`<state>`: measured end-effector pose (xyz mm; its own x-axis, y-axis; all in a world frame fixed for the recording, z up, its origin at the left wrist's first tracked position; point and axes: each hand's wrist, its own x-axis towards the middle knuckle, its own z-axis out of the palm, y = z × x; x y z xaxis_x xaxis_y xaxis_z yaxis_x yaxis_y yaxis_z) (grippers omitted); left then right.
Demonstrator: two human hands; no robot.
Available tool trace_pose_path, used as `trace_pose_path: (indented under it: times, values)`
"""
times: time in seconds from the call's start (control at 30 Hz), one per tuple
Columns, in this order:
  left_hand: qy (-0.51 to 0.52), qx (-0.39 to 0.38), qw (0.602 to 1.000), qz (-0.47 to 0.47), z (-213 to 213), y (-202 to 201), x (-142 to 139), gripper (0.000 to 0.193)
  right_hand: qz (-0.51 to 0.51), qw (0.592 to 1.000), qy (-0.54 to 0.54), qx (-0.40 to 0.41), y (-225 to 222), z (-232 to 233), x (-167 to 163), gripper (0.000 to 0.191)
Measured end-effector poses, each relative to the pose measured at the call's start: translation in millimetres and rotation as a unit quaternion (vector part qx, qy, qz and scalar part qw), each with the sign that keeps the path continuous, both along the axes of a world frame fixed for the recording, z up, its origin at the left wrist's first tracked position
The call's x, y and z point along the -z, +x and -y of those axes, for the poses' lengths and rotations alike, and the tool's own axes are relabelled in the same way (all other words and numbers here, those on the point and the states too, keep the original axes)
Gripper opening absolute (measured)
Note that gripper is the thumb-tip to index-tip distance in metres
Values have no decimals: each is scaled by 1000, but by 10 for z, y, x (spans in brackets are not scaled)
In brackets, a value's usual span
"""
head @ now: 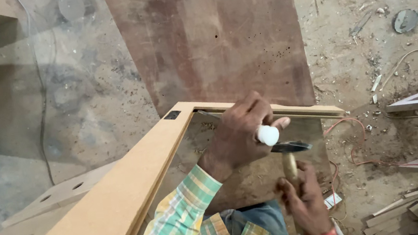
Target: The person assembles a wooden frame by applying glue to a groove and tapping a thin strip into place with a hammer. They then use a utility knife to trim excess material and reposition the frame to continue the process.
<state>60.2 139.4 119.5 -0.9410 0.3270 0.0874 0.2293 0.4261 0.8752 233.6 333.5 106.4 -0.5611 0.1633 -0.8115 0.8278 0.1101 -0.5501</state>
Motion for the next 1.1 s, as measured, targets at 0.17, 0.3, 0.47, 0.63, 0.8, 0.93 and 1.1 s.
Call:
trace_pose_path:
  times: [0.17, 0.3, 0.47, 0.63, 0.8, 0.93, 1.1]
  values:
    - [14, 14, 998, -55, 23, -17, 80, 47, -30, 998, 33, 49, -184, 109, -501, 29]
    - [24, 27, 998, -47, 40, -6, 97, 45, -358, 926, 51, 106, -29, 248, -478, 27]
    - [43, -11, 996, -74, 47, -13, 88, 38, -114, 993, -6, 41, 339, -158, -26, 37]
    - [49, -28, 996, -64, 54, -15, 95, 39, -348, 931, 46, 104, 40, -670, -195, 37]
    - [42, -21, 996, -72, 67, -9, 119, 37, -427, 889, 150, 66, -258, -20, -471, 29]
    - [29, -12, 997, -74, 58, 0, 133, 30, -199, 961, 127, -142, 129, 567, 68, 24]
    - [49, 10, 994, -92, 6, 58, 160, 19, -275, 958, -9, 84, 402, -283, 236, 23]
